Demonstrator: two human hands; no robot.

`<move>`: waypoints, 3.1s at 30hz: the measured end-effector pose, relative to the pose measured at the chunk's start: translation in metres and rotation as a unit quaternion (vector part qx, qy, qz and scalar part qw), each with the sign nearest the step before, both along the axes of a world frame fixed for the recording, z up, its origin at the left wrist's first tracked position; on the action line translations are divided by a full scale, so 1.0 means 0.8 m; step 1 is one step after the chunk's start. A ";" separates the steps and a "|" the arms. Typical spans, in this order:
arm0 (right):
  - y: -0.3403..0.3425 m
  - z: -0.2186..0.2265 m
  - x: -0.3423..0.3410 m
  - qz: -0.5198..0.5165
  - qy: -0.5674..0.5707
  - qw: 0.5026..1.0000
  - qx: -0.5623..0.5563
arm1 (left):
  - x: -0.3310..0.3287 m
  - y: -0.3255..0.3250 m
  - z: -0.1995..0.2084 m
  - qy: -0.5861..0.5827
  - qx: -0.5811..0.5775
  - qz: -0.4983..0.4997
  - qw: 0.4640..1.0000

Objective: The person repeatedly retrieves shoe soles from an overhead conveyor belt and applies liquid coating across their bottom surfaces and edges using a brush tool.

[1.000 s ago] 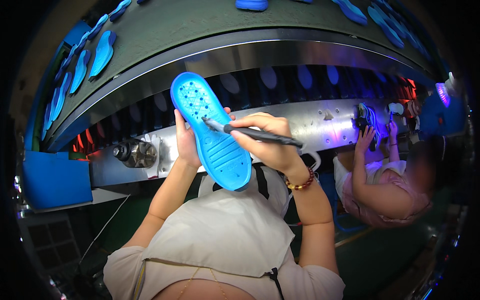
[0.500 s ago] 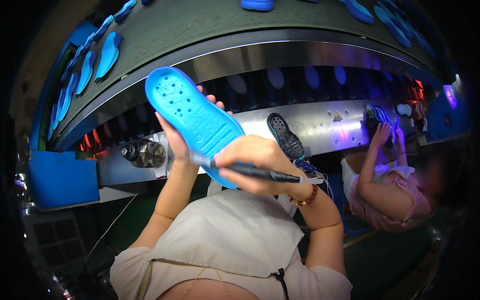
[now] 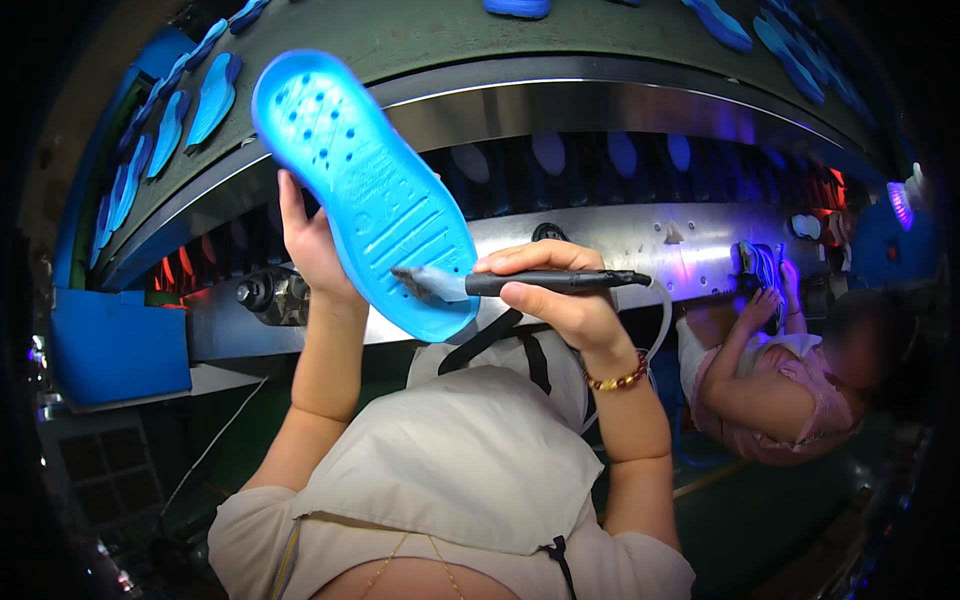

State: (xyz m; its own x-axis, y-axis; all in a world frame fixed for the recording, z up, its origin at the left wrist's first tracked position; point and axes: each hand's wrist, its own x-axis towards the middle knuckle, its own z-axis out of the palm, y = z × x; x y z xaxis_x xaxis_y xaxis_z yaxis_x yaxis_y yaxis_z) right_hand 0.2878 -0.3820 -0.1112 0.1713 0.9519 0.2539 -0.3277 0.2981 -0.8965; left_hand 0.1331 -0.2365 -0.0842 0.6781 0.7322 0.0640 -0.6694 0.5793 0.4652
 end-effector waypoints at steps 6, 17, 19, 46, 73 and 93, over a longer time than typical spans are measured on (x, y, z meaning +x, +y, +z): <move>-0.007 0.008 -0.044 -0.051 -0.050 0.997 -0.009 | -0.005 -0.029 -0.028 0.027 0.003 0.002 1.000; 0.015 0.036 -0.010 0.013 -0.152 0.986 0.068 | -0.003 0.002 -0.029 0.002 -0.042 -0.017 0.999; 0.024 0.035 0.002 -0.073 -0.219 0.969 0.084 | 0.001 0.001 -0.020 0.004 -0.044 -0.006 0.999; -0.003 0.073 0.039 0.219 -0.552 0.804 0.024 | -0.003 0.005 0.010 0.372 0.171 -0.389 0.825; -0.018 -0.025 0.023 -0.079 -0.122 0.978 -0.147 | -0.034 -0.001 -0.064 0.205 -0.045 -0.200 0.957; -0.060 -0.090 0.046 -0.201 0.203 0.957 -0.044 | 0.183 0.153 0.059 0.309 0.415 0.174 0.838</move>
State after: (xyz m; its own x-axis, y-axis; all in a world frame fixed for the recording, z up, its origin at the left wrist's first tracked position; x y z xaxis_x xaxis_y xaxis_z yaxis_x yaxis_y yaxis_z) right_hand 0.3244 -0.4302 -0.1831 0.5952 0.8035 0.0105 -0.5296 0.4020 -0.7469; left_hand 0.2796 -0.1140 -0.0366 0.5242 0.7700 0.3637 -0.2127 -0.2952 0.9315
